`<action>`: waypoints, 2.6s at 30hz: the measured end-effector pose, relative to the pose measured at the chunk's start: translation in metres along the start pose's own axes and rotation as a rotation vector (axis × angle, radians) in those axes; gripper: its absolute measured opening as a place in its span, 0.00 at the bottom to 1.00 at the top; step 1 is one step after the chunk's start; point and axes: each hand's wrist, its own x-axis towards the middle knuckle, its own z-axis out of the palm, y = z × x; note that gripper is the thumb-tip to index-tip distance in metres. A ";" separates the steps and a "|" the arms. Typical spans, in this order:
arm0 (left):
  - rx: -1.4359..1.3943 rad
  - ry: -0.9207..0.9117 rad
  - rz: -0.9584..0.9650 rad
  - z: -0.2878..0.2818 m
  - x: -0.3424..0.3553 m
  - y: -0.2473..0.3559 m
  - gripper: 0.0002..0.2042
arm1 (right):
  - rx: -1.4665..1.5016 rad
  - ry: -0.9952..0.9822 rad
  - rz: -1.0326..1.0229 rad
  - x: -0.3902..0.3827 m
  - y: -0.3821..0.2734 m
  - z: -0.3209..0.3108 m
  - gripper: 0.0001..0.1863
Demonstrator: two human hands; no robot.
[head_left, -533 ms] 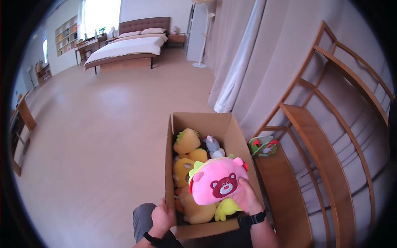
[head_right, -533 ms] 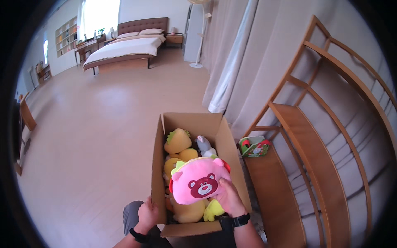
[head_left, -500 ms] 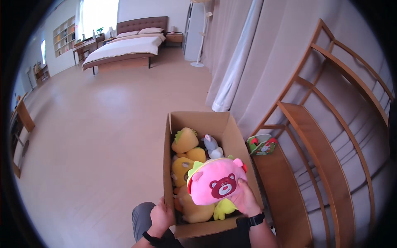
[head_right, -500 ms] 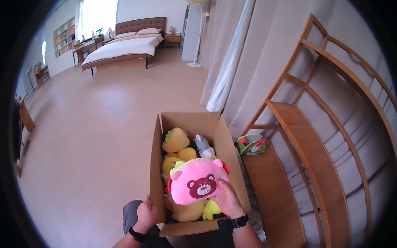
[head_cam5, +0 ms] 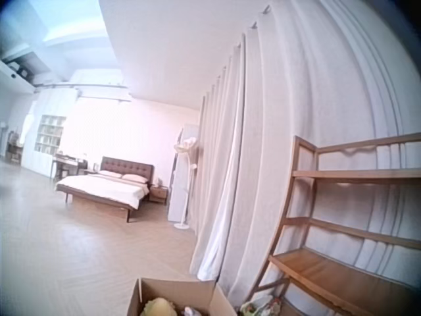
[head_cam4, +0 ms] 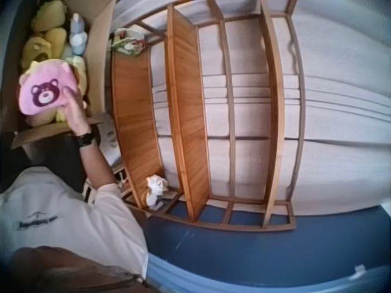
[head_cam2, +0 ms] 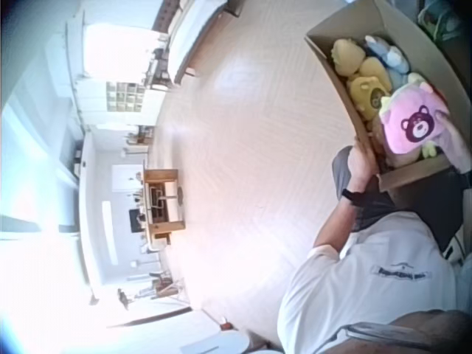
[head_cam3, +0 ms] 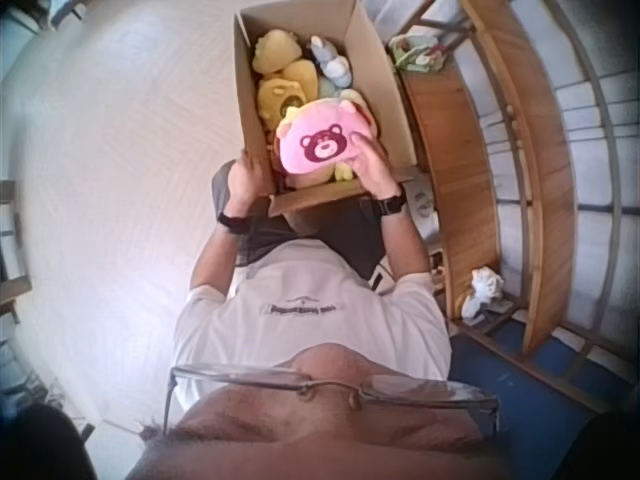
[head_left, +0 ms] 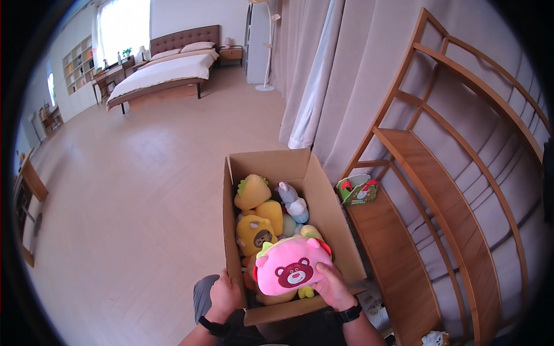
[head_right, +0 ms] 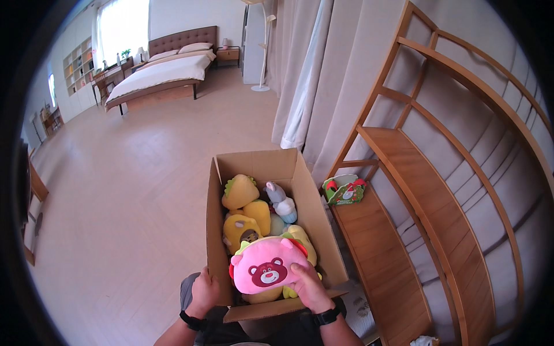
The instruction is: The person transfers various stuffed toys from a cardboard box onto a wooden shelf. They pick up plush items one by one, including a pink bear, a yellow octopus, and a white bunny, and place them on the shelf. The person continues this process until the box is empty and the shelf is filled with the toys.
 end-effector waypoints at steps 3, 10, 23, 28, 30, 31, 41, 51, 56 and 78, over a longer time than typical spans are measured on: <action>-0.151 -0.150 -0.163 -0.022 -0.001 0.029 0.25 | 0.042 -0.008 0.003 -0.003 0.000 0.006 0.29; -0.668 -0.284 0.270 -0.053 -0.028 0.048 0.54 | 0.144 -0.122 -0.022 -0.017 0.007 0.015 0.38; -0.937 -0.600 0.054 -0.071 -0.019 0.066 0.54 | -0.322 -0.263 0.011 -0.039 -0.008 0.001 0.54; -0.894 -0.727 0.039 -0.070 -0.016 0.062 0.50 | -0.492 -0.321 -0.045 -0.026 -0.010 -0.002 0.45; -0.904 -0.722 0.034 -0.069 -0.016 0.056 0.47 | -0.506 -0.265 -0.028 -0.024 -0.007 -0.002 0.36; -0.941 -0.712 0.011 -0.068 -0.017 0.052 0.45 | -0.499 -0.201 -0.013 -0.025 -0.003 -0.002 0.32; -0.883 -0.535 0.174 -0.050 -0.012 0.045 0.32 | -0.683 0.138 -0.111 -0.029 0.038 -0.005 0.17; -0.274 -0.305 0.342 -0.052 -0.019 0.076 0.27 | -1.021 -0.055 0.043 -0.042 0.049 -0.027 0.23; 0.163 -0.110 0.444 -0.044 -0.025 0.050 0.26 | -1.601 -0.398 0.431 0.001 -0.060 0.018 0.29; -0.218 -0.146 0.237 -0.020 -0.023 0.006 0.34 | -0.545 0.100 0.315 0.113 -0.056 -0.086 0.26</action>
